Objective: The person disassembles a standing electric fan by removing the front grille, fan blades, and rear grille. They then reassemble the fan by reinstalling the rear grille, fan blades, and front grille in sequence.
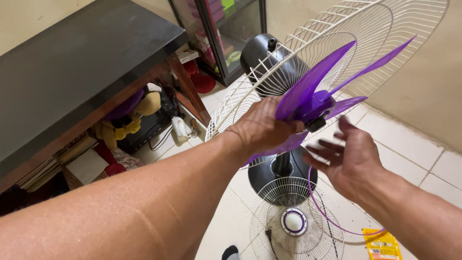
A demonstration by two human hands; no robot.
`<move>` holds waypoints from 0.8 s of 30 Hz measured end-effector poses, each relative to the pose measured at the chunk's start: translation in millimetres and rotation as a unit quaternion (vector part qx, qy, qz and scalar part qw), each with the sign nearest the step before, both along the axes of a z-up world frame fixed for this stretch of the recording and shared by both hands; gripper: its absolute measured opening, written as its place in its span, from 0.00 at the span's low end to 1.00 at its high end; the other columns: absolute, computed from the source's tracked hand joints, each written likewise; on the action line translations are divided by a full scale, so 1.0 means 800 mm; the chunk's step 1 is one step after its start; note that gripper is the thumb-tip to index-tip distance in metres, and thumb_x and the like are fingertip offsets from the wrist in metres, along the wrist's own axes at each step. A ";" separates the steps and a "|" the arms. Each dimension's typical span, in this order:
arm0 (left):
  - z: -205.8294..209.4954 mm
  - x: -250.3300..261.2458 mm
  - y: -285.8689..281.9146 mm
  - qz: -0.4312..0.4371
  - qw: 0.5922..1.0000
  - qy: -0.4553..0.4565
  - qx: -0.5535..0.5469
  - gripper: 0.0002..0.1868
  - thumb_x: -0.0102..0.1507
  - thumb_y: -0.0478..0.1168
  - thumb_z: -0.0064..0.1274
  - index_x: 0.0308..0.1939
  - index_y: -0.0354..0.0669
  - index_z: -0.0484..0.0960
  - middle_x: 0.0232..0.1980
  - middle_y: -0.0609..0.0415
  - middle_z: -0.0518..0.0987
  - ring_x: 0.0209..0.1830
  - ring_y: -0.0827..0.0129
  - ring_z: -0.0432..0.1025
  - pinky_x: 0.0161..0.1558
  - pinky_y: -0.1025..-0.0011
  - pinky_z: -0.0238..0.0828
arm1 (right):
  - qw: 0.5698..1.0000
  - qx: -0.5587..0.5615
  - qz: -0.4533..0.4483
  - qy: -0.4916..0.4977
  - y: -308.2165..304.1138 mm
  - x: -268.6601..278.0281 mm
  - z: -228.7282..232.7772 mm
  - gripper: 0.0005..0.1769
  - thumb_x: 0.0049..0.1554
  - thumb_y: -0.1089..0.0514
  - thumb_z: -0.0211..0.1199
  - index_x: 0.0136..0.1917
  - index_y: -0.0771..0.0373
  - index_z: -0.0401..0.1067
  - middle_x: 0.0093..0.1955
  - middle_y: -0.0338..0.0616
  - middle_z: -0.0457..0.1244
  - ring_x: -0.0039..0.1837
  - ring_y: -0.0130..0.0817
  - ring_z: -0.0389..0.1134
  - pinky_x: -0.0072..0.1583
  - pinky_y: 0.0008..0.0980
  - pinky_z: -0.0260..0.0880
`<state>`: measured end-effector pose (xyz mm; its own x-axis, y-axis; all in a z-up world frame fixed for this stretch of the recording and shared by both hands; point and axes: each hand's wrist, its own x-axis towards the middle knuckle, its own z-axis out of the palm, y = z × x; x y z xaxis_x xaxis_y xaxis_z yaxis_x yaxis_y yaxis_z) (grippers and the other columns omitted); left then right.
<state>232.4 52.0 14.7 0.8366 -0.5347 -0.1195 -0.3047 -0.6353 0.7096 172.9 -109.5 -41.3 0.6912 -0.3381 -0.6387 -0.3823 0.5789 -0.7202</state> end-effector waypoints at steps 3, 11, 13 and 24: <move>0.004 0.000 0.000 0.008 1.000 0.009 0.017 0.15 0.61 0.45 0.53 0.50 0.48 0.82 0.37 0.47 0.84 0.36 0.62 0.79 0.46 0.60 0.75 | 0.998 0.035 0.026 -0.039 0.000 0.003 0.007 0.12 0.67 0.57 0.45 0.59 0.66 0.62 0.53 0.55 0.64 0.53 0.43 0.69 0.59 0.48 0.74; -0.011 0.010 -0.001 0.015 0.998 -0.012 0.067 0.22 0.61 0.52 0.52 0.57 0.51 0.82 0.53 0.45 0.82 0.54 0.58 0.78 0.60 0.62 0.71 | 0.994 0.046 0.064 -0.080 -0.005 0.000 0.008 0.12 0.65 0.62 0.43 0.59 0.67 0.62 0.56 0.53 0.64 0.57 0.43 0.69 0.63 0.47 0.74; -0.015 0.014 -0.005 0.015 0.996 -0.048 0.075 0.25 0.62 0.55 0.55 0.60 0.49 0.78 0.56 0.43 0.77 0.58 0.55 0.72 0.63 0.60 0.66 | 0.991 0.111 0.062 -0.041 -0.009 0.000 0.006 0.20 0.65 0.59 0.37 0.61 0.70 0.65 0.55 0.58 0.65 0.56 0.41 0.67 0.62 0.46 0.74; -0.011 0.004 0.019 -0.120 0.985 0.044 -0.115 0.15 0.61 0.39 0.56 0.53 0.45 0.84 0.40 0.56 0.86 0.38 0.71 0.76 0.48 0.65 0.78 | 0.964 0.258 -0.049 -0.035 -0.004 0.001 0.030 0.35 0.61 0.39 0.59 0.68 0.71 0.62 0.65 0.62 0.58 0.63 0.49 0.62 0.62 0.46 0.69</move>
<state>235.6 67.2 5.5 0.6740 -0.7377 -0.0380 -0.3583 -0.3715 0.8565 173.7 -112.5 -17.2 0.7194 -0.0529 -0.6926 -0.2696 0.8977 -0.3486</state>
